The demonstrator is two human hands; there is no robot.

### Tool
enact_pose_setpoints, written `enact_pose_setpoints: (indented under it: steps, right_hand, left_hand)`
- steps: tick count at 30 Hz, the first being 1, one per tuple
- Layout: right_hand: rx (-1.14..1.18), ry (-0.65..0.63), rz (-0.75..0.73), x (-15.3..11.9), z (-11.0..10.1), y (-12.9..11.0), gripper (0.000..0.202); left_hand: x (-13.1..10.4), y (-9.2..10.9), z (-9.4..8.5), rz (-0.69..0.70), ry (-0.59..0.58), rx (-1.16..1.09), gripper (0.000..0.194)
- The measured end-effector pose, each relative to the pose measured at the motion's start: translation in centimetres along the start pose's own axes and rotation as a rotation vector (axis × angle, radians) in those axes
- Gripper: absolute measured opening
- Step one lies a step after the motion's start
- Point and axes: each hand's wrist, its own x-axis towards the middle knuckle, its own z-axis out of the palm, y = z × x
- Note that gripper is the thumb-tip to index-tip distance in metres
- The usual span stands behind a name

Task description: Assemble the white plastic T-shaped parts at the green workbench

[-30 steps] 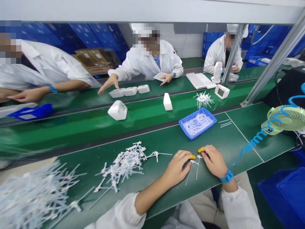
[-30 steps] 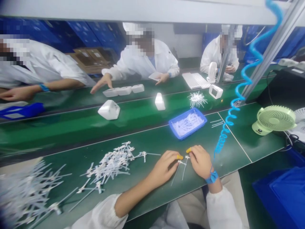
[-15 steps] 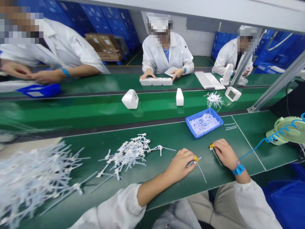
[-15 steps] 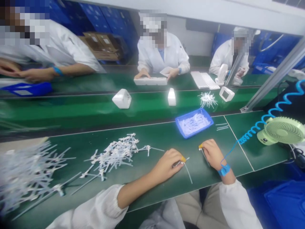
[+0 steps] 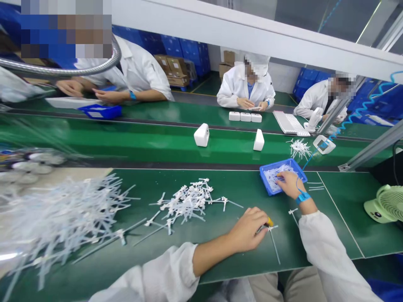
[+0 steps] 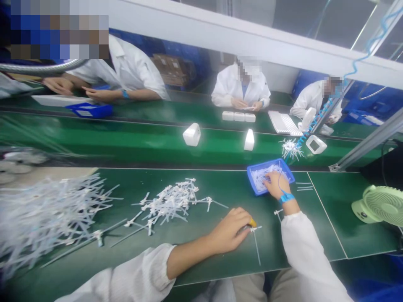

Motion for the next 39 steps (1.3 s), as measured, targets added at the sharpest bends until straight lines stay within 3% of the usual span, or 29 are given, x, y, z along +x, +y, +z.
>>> enact_pose_setpoints:
  steps: [3,8,10,14,18,24,27,32,35,37,39]
  right_hand:
    - [-0.035,-0.053,0.047,0.8,0.6,0.3,0.023]
    - [-0.05,-0.082,0.114,0.9,0.5,0.3,0.015]
    - [-0.055,-0.068,0.133,0.8,0.4,0.2,0.012]
    - [-0.056,-0.036,0.149,0.4,0.2,-0.3,0.012]
    - [-0.057,-0.002,0.152,-0.1,0.1,-0.7,0.018]
    - [-0.056,0.012,0.157,-0.4,-0.2,-1.1,0.014]
    - [-0.063,0.002,0.161,-0.2,-0.2,-1.2,0.013]
    - [-0.097,-0.02,0.199,0.2,-0.4,-1.5,0.012]
    - [-0.105,-0.03,0.213,0.2,-0.4,-1.7,0.015]
    - [-0.105,-0.035,0.216,0.1,-0.3,-1.8,0.017]
    - [-0.106,-0.045,0.224,0.1,-0.2,-1.9,0.02]
  left_hand:
    - [0.2,0.0,-0.4,0.016,0.115,-0.158,0.031]
    - [0.3,-0.3,-1.0,-0.057,0.252,-0.288,0.039]
    - [0.2,-0.3,-1.4,-0.007,0.204,-0.217,0.038]
    - [-0.1,-0.6,-2.4,0.157,-0.024,0.043,0.027]
    - [0.1,-1.1,-3.1,0.22,-0.189,0.193,0.015]
    - [0.8,-2.6,-5.4,0.348,-0.392,0.116,0.034]
    - [1.0,-3.2,-6.4,0.299,-0.395,0.036,0.024]
    - [1.5,-2.1,-6.9,0.171,-0.281,-0.065,0.036]
    - [1.6,-1.5,-6.6,0.013,-0.146,-0.152,0.03]
    - [1.6,-1.9,-6.0,-0.106,-0.097,-0.17,0.025]
    - [1.4,-2.8,-5.3,-0.14,-0.071,-0.081,0.022]
